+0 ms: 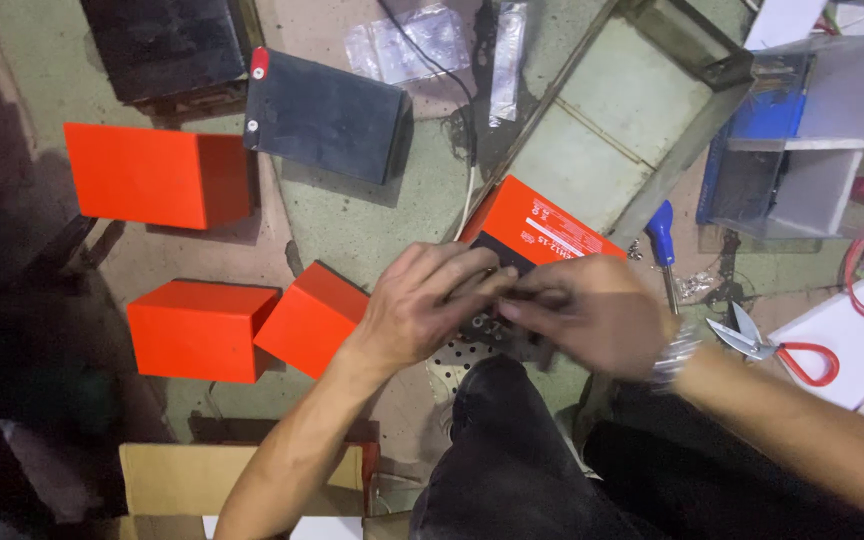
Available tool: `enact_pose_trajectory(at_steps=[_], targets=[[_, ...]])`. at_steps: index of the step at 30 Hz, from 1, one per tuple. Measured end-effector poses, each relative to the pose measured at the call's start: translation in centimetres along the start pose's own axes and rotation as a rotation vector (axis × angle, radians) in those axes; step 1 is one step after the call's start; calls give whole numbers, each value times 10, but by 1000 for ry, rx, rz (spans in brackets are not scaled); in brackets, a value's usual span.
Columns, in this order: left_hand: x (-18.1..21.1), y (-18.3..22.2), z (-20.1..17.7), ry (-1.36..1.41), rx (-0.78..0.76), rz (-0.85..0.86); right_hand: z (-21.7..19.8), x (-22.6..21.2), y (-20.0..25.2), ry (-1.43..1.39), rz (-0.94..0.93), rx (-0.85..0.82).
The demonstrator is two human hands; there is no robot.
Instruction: Replacing batteries in a metal housing and connecting the electrical terminals
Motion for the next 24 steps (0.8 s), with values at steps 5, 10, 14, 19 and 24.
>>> enact_pose_trajectory(at_steps=[5,10,14,19,24], targets=[[-7,14,-8,9,-119,-256,-117,41,-3,773,228,113],[-30,36,-10,137,72,-510,-158,199,-59,1027,352,280],[-32,17,-28,139,70,-580,-146,221,-64,935,383,346],[-26,-8,-48,152,58,-634,-164,227,-43,877,120,488],[-28,4,-31,185,29,-675,-182,217,-28,717,237,470]])
Point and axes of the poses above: each hand's wrist, its own y-axis away from the middle knuckle, its own z-axis out of the palm, x = y × z, the point moved 7 cm from there along -y, towards the middle knuckle, and after that the axes turned 13 degrees about -y, right-handed, at the moved point
